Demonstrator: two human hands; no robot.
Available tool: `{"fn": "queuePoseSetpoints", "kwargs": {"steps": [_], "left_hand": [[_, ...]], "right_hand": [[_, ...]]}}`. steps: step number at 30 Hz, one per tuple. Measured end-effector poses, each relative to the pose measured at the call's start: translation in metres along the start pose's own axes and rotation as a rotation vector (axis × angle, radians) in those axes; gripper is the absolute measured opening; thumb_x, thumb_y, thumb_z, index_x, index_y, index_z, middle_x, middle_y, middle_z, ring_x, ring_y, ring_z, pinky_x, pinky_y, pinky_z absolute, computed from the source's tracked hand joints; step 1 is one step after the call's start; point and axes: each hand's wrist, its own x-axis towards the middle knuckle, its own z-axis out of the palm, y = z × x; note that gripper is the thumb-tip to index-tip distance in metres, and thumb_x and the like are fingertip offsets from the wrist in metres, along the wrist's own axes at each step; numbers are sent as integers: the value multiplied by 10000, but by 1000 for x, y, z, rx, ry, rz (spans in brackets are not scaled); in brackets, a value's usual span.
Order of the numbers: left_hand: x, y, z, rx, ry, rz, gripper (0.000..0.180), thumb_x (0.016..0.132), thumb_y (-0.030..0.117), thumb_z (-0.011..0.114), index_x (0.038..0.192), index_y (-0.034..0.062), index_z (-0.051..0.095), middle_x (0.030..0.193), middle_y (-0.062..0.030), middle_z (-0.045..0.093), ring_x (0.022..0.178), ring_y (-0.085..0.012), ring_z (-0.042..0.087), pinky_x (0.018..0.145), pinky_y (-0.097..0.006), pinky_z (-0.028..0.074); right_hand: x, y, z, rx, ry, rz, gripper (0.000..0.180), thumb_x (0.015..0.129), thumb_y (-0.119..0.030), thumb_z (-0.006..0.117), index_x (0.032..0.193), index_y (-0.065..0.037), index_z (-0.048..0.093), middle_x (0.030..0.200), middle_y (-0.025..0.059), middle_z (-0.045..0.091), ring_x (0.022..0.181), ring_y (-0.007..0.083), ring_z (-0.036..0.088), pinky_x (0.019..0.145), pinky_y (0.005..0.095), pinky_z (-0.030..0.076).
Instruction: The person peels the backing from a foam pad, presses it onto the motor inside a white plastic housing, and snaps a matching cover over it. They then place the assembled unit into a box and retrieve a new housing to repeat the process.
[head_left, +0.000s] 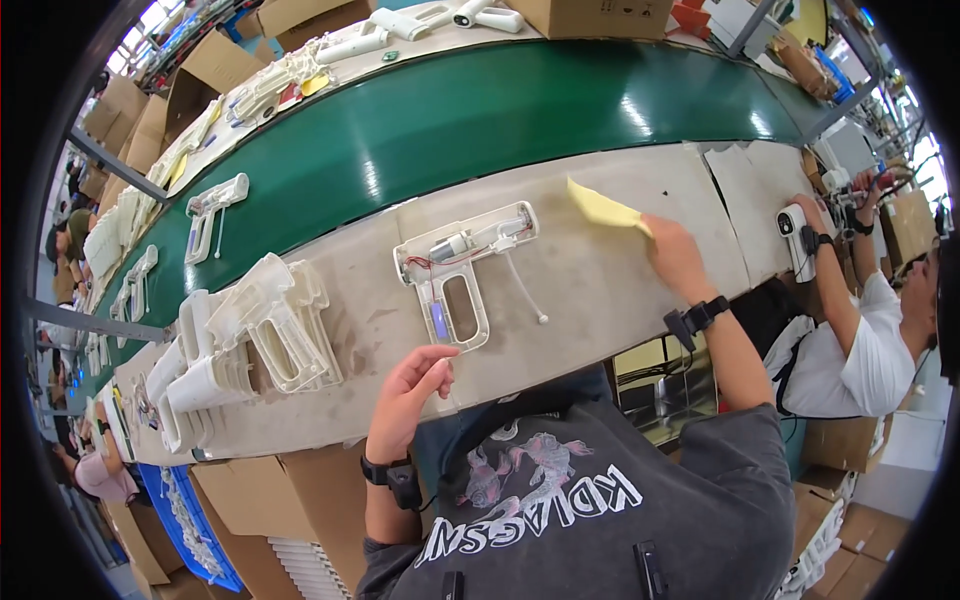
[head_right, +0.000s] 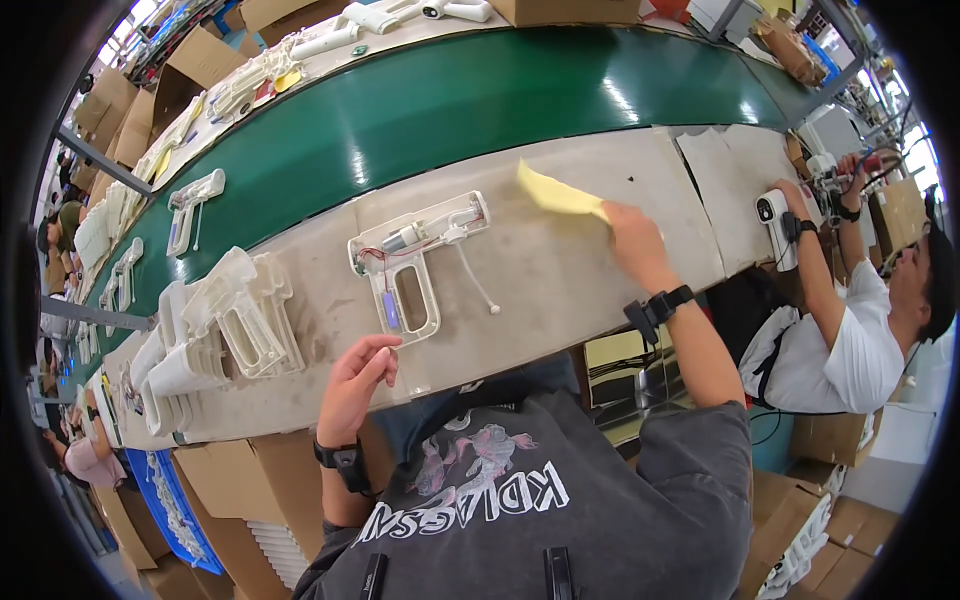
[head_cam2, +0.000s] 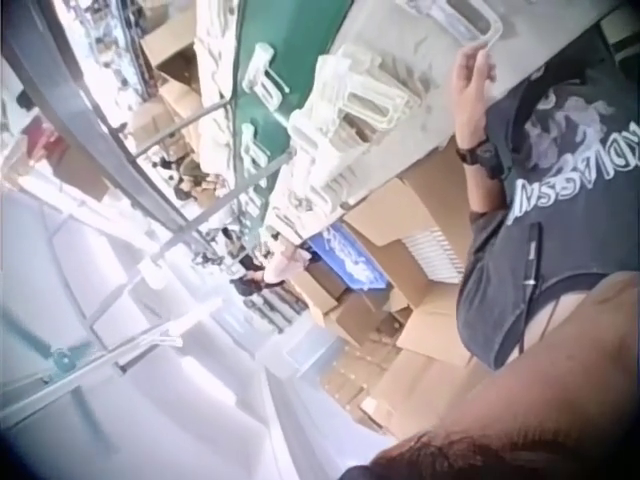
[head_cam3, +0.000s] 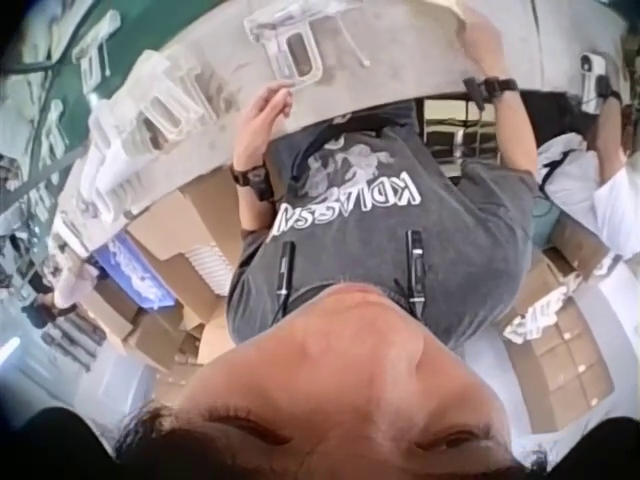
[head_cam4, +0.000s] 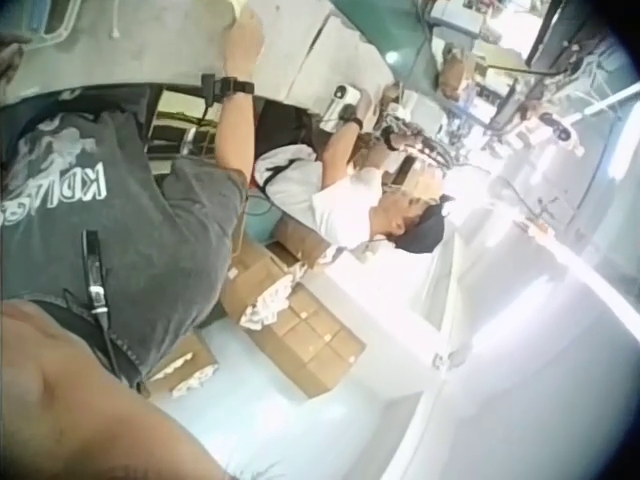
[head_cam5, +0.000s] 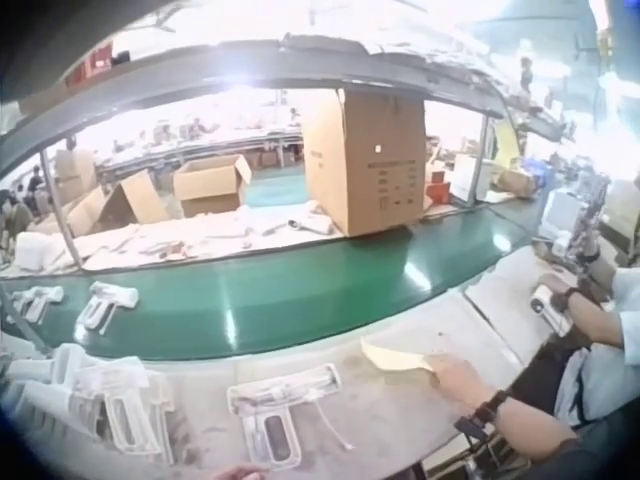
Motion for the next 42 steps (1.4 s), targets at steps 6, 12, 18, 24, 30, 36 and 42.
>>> {"fn": "queuePoseSetpoints", "kwargs": {"steps": [6,12,18,24,30,36,42], "left_hand": [[13,22,32,124,-145,96,389,1004,167,572,1346,-13,523,1209,-99,605,1141,-185,557,980,-321,440],[29,20,73,50,-263,340,597,925,153,702,1435,1,430,1417,-120,503,1290,-193,500,1107,-337,377],[3,19,46,68,103,193,389,849,74,787,1193,-32,640,1085,-52,712,970,-113,656,865,-266,526],[-69,33,26,311,442,436,342,827,39,778,1153,-1,681,1108,-122,718,1011,-165,676,887,-295,511],[-78,50,37,879,765,760,336,722,111,864,1040,81,759,1124,-122,602,1041,-282,588,852,-340,490],[-76,55,25,980,625,910,341,729,120,876,1034,50,744,1150,-126,628,1081,-244,599,845,-328,497],[-50,23,18,218,545,393,211,864,66,773,1013,-49,677,886,-47,696,801,-70,636,696,-224,505]], "right_hand": [[4,-56,-67,1476,-15,321,322,988,-169,613,1228,45,594,1074,106,704,966,196,696,825,321,557],[-3,-180,-69,1943,-330,284,369,967,-195,652,1255,23,576,1108,116,694,962,206,704,819,314,575],[9,-226,-26,1663,-373,48,441,969,-233,656,1319,14,554,1176,121,667,1042,199,668,857,319,543],[12,-246,-66,861,44,-823,639,834,-152,792,1402,-44,520,1356,142,562,1222,275,539,989,392,471],[-6,-283,-50,1194,-361,-837,327,844,-142,778,1133,-34,670,1098,107,678,988,279,636,881,376,497],[-5,-280,-51,1340,-620,-874,247,845,-104,769,1051,-19,663,926,82,666,793,232,638,751,327,497],[-2,-277,-61,1114,-81,-600,418,797,-71,801,1185,-19,655,968,63,642,847,174,610,724,297,494]]}}
